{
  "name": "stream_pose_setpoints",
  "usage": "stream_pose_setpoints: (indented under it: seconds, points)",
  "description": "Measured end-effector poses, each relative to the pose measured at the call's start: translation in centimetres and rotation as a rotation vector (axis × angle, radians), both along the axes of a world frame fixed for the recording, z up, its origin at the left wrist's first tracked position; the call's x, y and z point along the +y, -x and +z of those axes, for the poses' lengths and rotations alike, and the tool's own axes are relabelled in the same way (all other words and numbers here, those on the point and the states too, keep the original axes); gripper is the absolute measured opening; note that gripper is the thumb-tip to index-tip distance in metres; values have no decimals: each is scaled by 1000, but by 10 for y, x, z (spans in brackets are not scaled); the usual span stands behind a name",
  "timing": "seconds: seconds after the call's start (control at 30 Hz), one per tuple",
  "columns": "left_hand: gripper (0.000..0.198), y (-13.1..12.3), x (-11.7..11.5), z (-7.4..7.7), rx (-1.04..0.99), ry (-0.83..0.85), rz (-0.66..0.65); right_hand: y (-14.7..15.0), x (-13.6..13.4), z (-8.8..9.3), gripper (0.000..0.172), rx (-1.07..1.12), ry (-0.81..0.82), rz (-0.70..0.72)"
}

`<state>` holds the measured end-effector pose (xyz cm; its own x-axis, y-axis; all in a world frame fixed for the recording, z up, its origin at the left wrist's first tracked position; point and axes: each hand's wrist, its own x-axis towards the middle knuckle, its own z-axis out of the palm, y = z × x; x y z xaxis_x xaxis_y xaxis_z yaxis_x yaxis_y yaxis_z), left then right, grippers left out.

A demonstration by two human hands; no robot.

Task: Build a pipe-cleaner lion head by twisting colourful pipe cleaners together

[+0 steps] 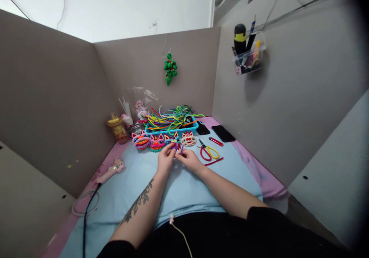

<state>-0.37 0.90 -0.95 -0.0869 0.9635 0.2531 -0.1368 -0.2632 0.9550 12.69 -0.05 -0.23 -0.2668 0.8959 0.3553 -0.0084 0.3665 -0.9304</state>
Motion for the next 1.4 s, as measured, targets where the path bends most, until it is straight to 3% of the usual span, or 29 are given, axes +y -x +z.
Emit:
stream_pose_setpoints:
  seconds: [0.17,0.37,0.47,0.57,0.67,0.77,0.87,0.97,1.17,1.4]
  points:
    - [36,4,6,-8,49,-8,56,-17,10,3,32,312,146,11]
    - [42,6,6,-4,36,32,110,-43,29,6,24,598,162,-131]
    - [47,5,3,1,-2,61,92,-42,33,5,28,547,156,-88]
    - [53,4,1,5,-67,102,45,-33,31,3,42,314,96,-48]
    - [56,3,0,6,-103,112,7,-19,22,1,36,32,-64,-145]
    - [53,1,-1,5,-96,79,-36,-10,12,1,27,-79,-235,-241]
    - [48,-2,-2,5,-65,46,-78,-9,7,3,14,-98,-268,-329]
    - [44,-4,-4,5,-20,22,-84,-11,11,1,12,-62,-224,-359]
    - [40,-5,-7,7,37,-11,-85,-12,27,-13,23,113,69,-294]
    - [39,-4,-5,4,39,-10,-115,-12,32,-18,20,143,7,-264]
